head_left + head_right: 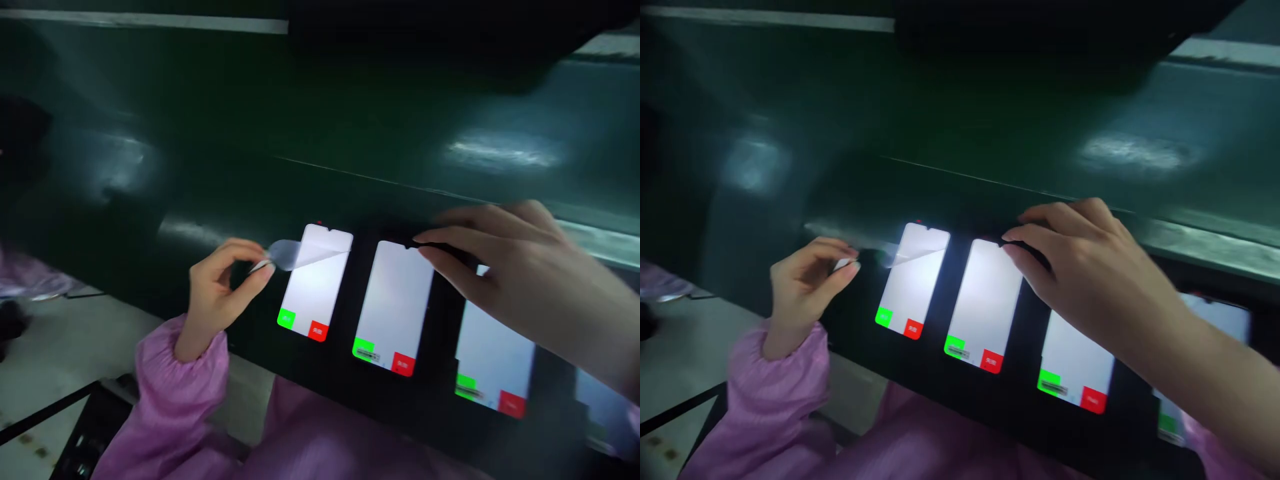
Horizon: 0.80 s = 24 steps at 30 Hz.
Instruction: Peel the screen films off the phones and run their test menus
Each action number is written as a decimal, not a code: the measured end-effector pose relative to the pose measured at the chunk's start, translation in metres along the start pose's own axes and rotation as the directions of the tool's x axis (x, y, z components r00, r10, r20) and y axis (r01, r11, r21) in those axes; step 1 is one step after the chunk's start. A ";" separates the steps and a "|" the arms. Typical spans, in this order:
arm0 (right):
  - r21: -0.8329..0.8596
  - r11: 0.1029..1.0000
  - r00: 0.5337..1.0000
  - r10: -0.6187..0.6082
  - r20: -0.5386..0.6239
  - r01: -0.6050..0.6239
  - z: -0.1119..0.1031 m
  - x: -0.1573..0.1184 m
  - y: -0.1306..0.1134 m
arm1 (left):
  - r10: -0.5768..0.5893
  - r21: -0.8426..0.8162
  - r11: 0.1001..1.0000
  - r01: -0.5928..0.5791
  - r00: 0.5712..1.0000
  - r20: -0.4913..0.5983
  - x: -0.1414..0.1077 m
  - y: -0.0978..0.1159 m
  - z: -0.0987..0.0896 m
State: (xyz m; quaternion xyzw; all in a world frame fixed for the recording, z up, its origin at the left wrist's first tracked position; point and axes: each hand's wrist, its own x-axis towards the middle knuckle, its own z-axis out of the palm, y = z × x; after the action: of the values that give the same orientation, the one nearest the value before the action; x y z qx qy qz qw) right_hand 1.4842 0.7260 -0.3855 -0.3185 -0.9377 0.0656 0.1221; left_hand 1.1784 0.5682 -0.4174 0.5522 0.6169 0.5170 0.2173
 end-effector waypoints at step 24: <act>-0.306 0.950 0.997 -0.072 -0.032 0.058 0.011 -0.007 -0.009 | -0.026 0.008 1.000 0.027 0.989 -0.143 -0.025 -0.024 0.000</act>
State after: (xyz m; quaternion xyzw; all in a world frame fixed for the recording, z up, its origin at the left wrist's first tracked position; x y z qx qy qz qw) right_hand 1.4811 0.7141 -0.3957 -0.3038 -0.9438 -0.0907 0.0937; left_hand 1.1751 0.5492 -0.4461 0.5066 0.6405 0.5494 0.1767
